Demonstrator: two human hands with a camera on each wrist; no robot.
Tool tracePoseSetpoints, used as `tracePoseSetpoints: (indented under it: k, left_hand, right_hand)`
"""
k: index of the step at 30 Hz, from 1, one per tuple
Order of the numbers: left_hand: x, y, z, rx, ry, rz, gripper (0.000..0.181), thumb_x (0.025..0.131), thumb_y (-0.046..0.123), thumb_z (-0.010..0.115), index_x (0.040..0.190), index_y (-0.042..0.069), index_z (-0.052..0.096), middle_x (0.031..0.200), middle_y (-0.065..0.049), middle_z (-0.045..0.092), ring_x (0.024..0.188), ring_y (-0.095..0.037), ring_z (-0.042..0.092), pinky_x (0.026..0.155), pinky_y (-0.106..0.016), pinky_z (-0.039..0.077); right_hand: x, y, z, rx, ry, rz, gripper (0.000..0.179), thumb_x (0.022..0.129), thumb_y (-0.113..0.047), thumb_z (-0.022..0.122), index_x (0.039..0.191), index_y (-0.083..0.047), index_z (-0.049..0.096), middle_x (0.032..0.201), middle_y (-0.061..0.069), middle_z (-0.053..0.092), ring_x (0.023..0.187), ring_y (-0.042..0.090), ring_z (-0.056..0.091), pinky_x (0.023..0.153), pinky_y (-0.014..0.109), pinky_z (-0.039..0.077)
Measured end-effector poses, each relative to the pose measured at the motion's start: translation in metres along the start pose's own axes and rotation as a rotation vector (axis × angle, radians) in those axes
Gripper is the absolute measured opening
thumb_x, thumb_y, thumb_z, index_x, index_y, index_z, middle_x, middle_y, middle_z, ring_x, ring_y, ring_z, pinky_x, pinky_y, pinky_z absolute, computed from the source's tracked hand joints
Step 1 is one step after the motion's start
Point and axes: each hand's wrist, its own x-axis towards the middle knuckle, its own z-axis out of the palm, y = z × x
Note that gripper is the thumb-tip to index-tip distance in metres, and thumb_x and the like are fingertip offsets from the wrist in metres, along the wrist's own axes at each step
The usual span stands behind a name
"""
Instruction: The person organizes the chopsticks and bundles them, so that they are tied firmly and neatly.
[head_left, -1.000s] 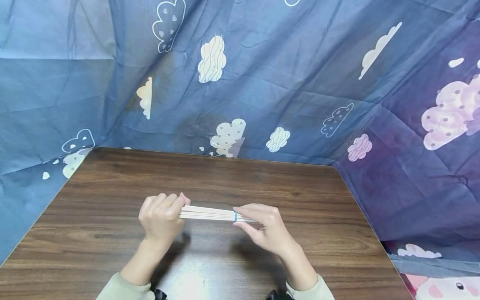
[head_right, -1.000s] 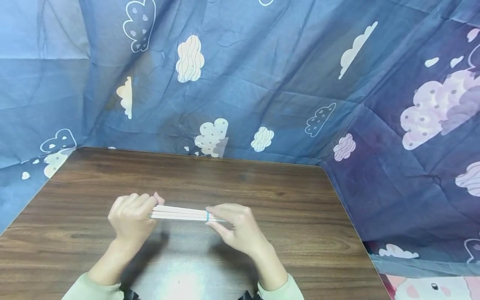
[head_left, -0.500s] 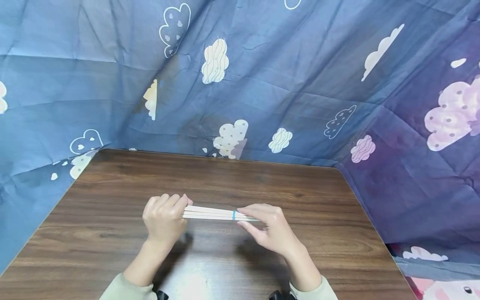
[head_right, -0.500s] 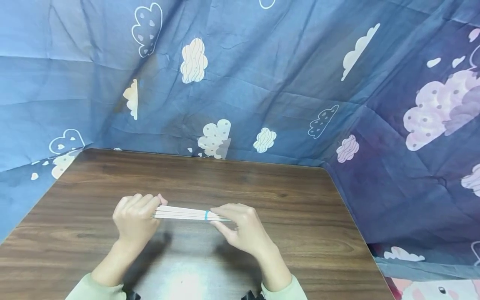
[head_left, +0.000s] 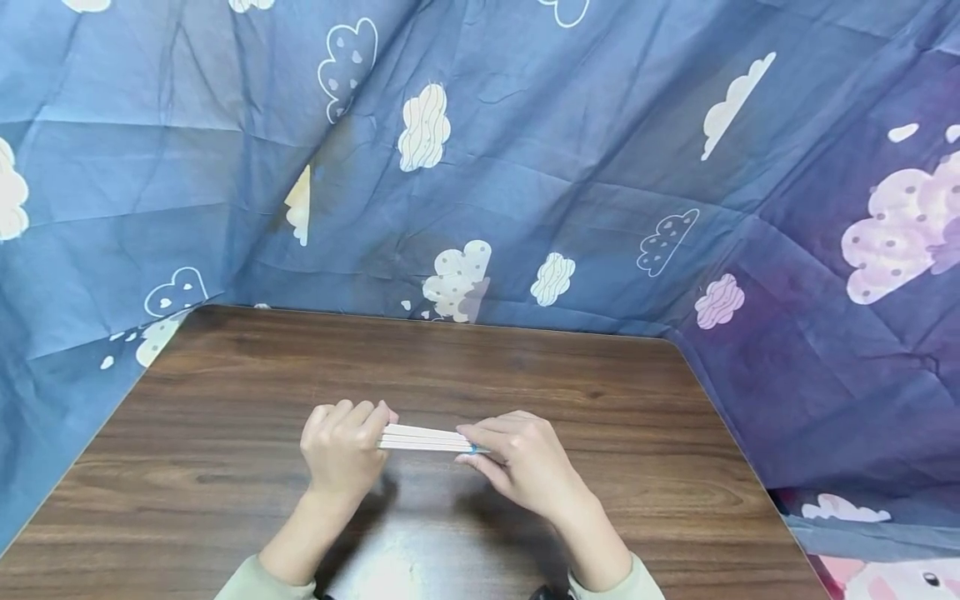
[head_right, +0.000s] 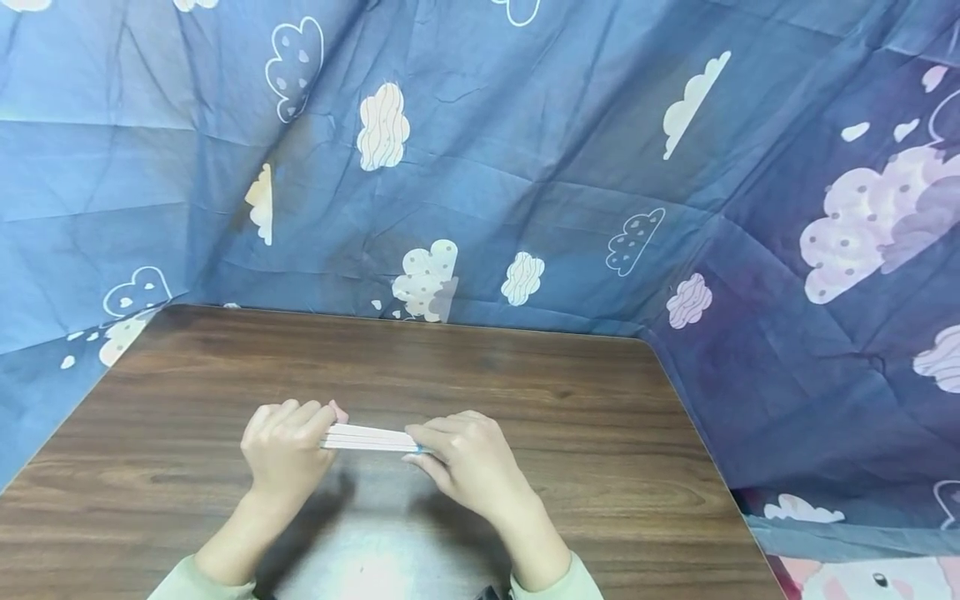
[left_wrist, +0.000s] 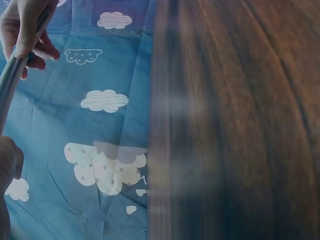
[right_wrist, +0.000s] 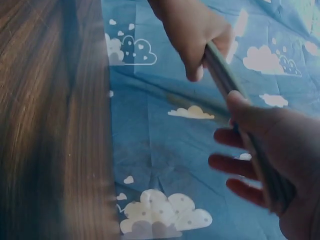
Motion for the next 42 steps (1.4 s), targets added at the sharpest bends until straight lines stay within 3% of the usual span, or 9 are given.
tracePoseSetpoints:
  k: [4,6,12,14,21,29,34,39,42]
  left_hand:
    - [-0.001,0.0,0.0,0.001,-0.013,-0.001,0.032,0.079,0.009,0.058,0.051,0.011,0.041,0.045,0.001,0.036,0.04,-0.023,0.031,0.044,-0.039,0.035]
    - [-0.001,-0.001,0.0,0.004,-0.015,-0.001,0.035,0.08,0.009,0.058,0.051,0.011,0.039,0.046,0.001,0.035,0.04,-0.023,0.031,0.043,-0.038,0.035]
    - [0.003,-0.004,-0.001,0.005,0.046,0.009,0.042,0.085,0.008,0.055,0.052,0.013,0.03,0.048,0.003,0.026,0.04,-0.02,0.023,0.041,-0.035,0.03]
    - [0.007,-0.003,-0.001,0.0,0.078,0.015,0.042,0.085,0.007,0.055,0.052,0.013,0.029,0.048,0.003,0.023,0.04,-0.019,0.021,0.041,-0.035,0.028]
    - [0.014,0.002,0.0,0.005,0.118,0.005,0.041,0.081,0.004,0.056,0.052,0.012,0.029,0.049,0.004,0.022,0.04,-0.019,0.021,0.042,-0.035,0.03]
    - [0.009,0.005,0.005,-0.019,0.06,0.018,0.039,0.085,0.007,0.056,0.052,0.012,0.035,0.048,0.003,0.032,0.041,-0.021,0.03,0.044,-0.037,0.034]
    - [0.011,0.003,0.005,-0.025,0.042,0.007,0.04,0.085,0.007,0.055,0.052,0.012,0.033,0.048,0.003,0.029,0.041,-0.02,0.027,0.044,-0.037,0.035]
    - [0.012,0.0,0.002,-0.021,0.046,-0.011,0.041,0.084,0.006,0.055,0.051,0.012,0.03,0.048,0.003,0.026,0.04,-0.02,0.025,0.043,-0.037,0.034]
    - [0.012,-0.001,0.001,-0.015,0.056,-0.004,0.042,0.084,0.006,0.055,0.051,0.013,0.03,0.048,0.004,0.025,0.04,-0.019,0.025,0.043,-0.037,0.035]
  right_hand:
    - [0.002,-0.002,0.0,-0.011,-0.03,0.04,0.039,0.082,-0.035,0.082,0.112,-0.01,0.076,0.095,-0.004,0.076,0.081,0.01,0.072,0.074,0.033,0.056]
    - [0.001,-0.001,-0.001,0.038,-0.025,0.064,0.041,0.084,-0.036,0.08,0.114,-0.007,0.075,0.096,-0.001,0.076,0.082,0.011,0.072,0.074,0.032,0.057]
    - [-0.003,0.005,-0.007,0.257,0.003,0.069,0.025,0.092,-0.016,0.074,0.112,-0.001,0.074,0.1,0.006,0.076,0.088,0.015,0.074,0.078,0.027,0.058]
    - [-0.001,0.005,-0.008,0.249,0.001,0.051,0.023,0.091,-0.012,0.074,0.111,0.0,0.074,0.1,0.006,0.076,0.088,0.014,0.073,0.079,0.027,0.058]
    - [0.004,-0.003,-0.004,0.058,0.022,0.032,0.024,0.088,-0.017,0.077,0.107,-0.003,0.075,0.098,0.003,0.076,0.087,0.017,0.074,0.079,0.034,0.058]
    - [0.011,-0.011,0.003,0.113,0.03,-0.012,0.03,0.095,-0.023,0.071,0.118,-0.004,0.072,0.11,0.006,0.075,0.097,0.016,0.073,0.083,0.029,0.058]
    - [0.01,-0.008,-0.005,0.19,0.077,0.051,0.04,0.09,-0.027,0.078,0.12,-0.002,0.07,0.11,0.01,0.074,0.094,0.017,0.073,0.083,0.027,0.058]
    - [0.007,-0.005,-0.009,0.214,0.05,0.074,0.024,0.086,-0.011,0.077,0.108,-0.004,0.074,0.101,0.004,0.075,0.089,0.013,0.073,0.08,0.026,0.058]
    - [0.006,-0.005,-0.007,0.167,0.039,0.035,0.02,0.088,-0.01,0.075,0.107,-0.004,0.075,0.1,0.004,0.075,0.089,0.013,0.073,0.079,0.026,0.058]
